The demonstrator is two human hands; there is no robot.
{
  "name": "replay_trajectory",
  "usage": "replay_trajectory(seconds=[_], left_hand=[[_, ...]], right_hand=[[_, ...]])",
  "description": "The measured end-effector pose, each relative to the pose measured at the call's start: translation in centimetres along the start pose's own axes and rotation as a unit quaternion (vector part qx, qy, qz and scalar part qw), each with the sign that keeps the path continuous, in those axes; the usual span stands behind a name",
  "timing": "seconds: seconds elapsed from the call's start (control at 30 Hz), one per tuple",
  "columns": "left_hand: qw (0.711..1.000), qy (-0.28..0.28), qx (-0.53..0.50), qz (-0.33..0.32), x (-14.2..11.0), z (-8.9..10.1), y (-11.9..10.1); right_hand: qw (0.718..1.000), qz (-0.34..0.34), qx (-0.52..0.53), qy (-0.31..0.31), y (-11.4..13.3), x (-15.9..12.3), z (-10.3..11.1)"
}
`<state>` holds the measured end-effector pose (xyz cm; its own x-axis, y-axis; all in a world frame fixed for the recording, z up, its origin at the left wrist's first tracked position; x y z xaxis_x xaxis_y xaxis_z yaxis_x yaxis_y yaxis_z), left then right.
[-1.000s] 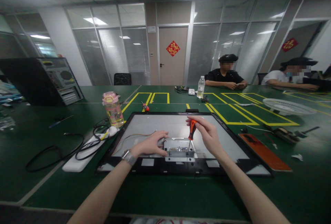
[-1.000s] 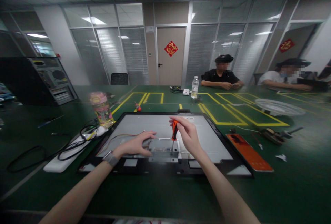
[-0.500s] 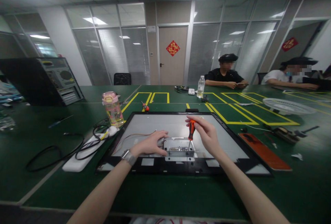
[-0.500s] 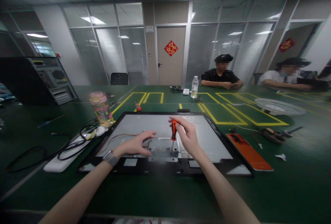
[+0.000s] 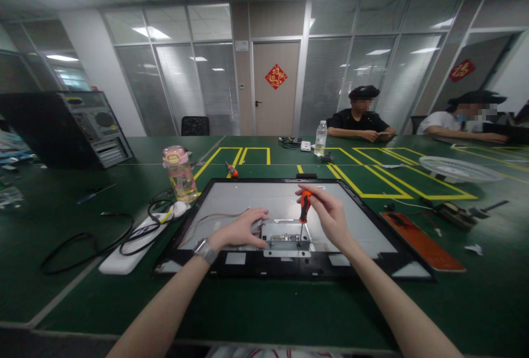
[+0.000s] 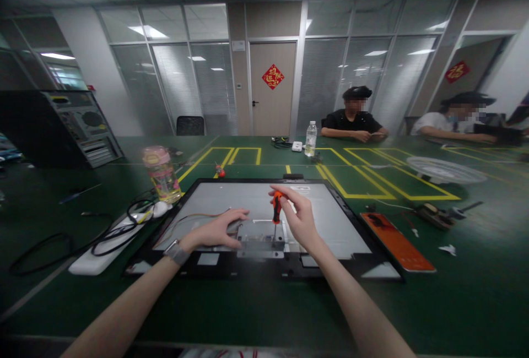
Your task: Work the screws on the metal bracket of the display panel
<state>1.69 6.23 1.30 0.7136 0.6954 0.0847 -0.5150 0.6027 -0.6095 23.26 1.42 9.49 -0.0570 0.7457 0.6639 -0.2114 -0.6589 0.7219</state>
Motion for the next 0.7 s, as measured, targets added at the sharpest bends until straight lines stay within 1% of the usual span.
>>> replay_trajectory(seconds=[0.1,0.17,0.33,0.4,0.5,0.57,0.63,0.7], left_hand=[[1.0,-0.001,0.005,-0.005,0.1,0.0,-0.1],[1.0,0.0,0.005,-0.008,0.1,0.0,-0.1],[1.0,-0.004,0.008,-0.012,0.1,-0.1,0.1],[1.0,-0.006,0.008,-0.014,0.0,-0.1,0.2],[1.0,-0.008,0.004,-0.016,0.0,-0.2,0.4],[1.0,-0.01,0.003,-0.017,0.1,-0.2,0.5],[1.0,-0.011,0.002,-0.017,0.1,-0.2,0.5],[1.0,-0.011,0.001,-0.016,0.1,-0.2,0.4]], right_hand=[[0.996,0.035,-0.076,-0.039,0.5,0.0,0.2],[0.994,0.048,-0.094,-0.041,0.7,0.0,0.1],[0.996,0.04,-0.049,0.061,0.5,-0.2,-0.7],[0.994,0.04,-0.073,0.067,0.3,-0.2,-0.7],[0.993,0.032,-0.11,0.029,-0.1,0.0,-0.1],[0.995,0.008,-0.103,-0.013,-0.5,0.2,0.4],[0.997,-0.033,-0.055,-0.05,-1.3,0.3,0.6],[0.994,-0.082,0.021,-0.068,-2.3,0.3,0.2]])
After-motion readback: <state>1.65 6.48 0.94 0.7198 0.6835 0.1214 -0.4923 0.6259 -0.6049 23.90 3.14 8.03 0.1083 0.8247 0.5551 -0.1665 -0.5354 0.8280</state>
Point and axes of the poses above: each hand's wrist, its own x-axis towards the middle knuckle, its own z-axis out of the back of the hand, y = z × x, the point moved 6 cm from there along x, towards the middle knuckle, and after that the axes turned 5 degrees about -z, right-handed, at the moved point
